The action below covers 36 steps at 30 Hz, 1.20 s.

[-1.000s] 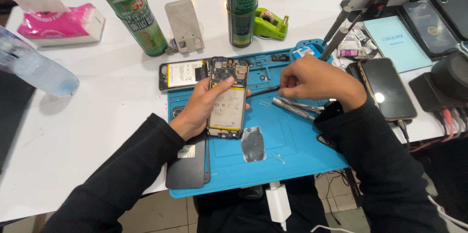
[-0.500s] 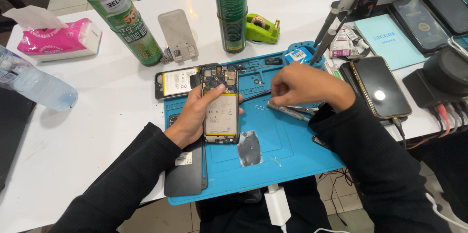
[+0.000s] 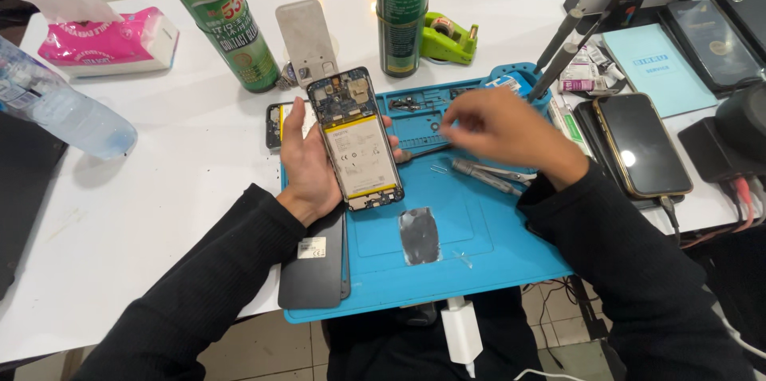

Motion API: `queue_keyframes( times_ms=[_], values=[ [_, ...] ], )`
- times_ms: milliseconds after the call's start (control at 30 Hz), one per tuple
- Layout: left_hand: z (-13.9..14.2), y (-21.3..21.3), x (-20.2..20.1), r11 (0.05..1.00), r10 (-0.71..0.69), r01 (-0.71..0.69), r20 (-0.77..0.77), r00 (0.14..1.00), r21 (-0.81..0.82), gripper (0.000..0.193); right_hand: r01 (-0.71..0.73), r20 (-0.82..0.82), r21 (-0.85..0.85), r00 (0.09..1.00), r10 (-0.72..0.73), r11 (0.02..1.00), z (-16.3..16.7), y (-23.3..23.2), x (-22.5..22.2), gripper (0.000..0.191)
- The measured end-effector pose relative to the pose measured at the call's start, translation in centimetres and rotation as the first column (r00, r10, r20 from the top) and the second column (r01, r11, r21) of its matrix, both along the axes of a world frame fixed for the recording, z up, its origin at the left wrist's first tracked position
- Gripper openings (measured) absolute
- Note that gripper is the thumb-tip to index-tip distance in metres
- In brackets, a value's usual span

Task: The person holds an opened smartphone on a blue repair mat and uses a black pry tool to work around and lift the battery out of the phone chassis, repositioning the tool along the battery edges and steadying the phone with the other hand.

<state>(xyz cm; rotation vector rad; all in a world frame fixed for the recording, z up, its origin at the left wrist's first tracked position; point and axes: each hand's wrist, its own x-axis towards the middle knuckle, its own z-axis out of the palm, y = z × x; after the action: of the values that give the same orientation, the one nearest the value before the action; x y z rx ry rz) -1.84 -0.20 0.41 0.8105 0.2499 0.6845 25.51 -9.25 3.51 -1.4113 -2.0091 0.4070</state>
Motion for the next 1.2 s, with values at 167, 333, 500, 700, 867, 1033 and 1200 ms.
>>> queue_keyframes(
  times_ms=[167, 333, 500, 700, 867, 1033, 1200],
  values=[
    [0.1, 0.1, 0.4, 0.998, 0.016, -0.017, 0.017, 1.0, 0.058, 0.092, 0.262, -0.187, 0.231, 0.957, -0.221, 0.937, 0.6, -0.5, 4.3, 0.024],
    [-0.1, 0.1, 1.0, 0.994, 0.02, -0.017, -0.028, 0.999, 0.109, 0.092, 0.224, -0.5, 0.5, 0.863, 0.068, 0.837, 1.0, -1.7, 8.1, 0.052],
    [-0.1, 0.1, 1.1, 0.993, 0.037, -0.028, -0.074, 0.997, 0.118, 0.091, 0.491, -0.639, 0.559, 0.768, -0.03, 0.667, 0.2, -2.2, 9.4, 0.071],
    [-0.1, 0.1, 0.9, 0.995, 0.039, -0.031, -0.083, 0.996, 0.093, 0.088, 0.657, -0.745, 0.432, 0.646, -0.167, 0.618, 0.6, -2.2, 10.1, 0.054],
    [-0.1, 0.2, 0.8, 0.994, 0.036, -0.029, -0.055, 0.998, 0.107, 0.086, 0.476, -0.552, 0.185, 0.774, -0.31, 0.86, 2.6, -3.8, 9.0, 0.031],
    [-0.1, 0.1, 0.8, 0.995, 0.03, -0.027, -0.034, 0.999, 0.099, 0.085, 0.538, -0.068, -0.112, 0.835, -0.547, 0.835, 4.0, -4.4, 7.4, 0.02],
    [0.0, 0.1, 0.6, 0.991, 0.028, -0.023, -0.036, 0.999, 0.13, 0.082, 0.686, 0.012, -0.013, 0.728, -0.685, 0.728, 3.7, -4.2, 7.9, 0.016]
  ],
)
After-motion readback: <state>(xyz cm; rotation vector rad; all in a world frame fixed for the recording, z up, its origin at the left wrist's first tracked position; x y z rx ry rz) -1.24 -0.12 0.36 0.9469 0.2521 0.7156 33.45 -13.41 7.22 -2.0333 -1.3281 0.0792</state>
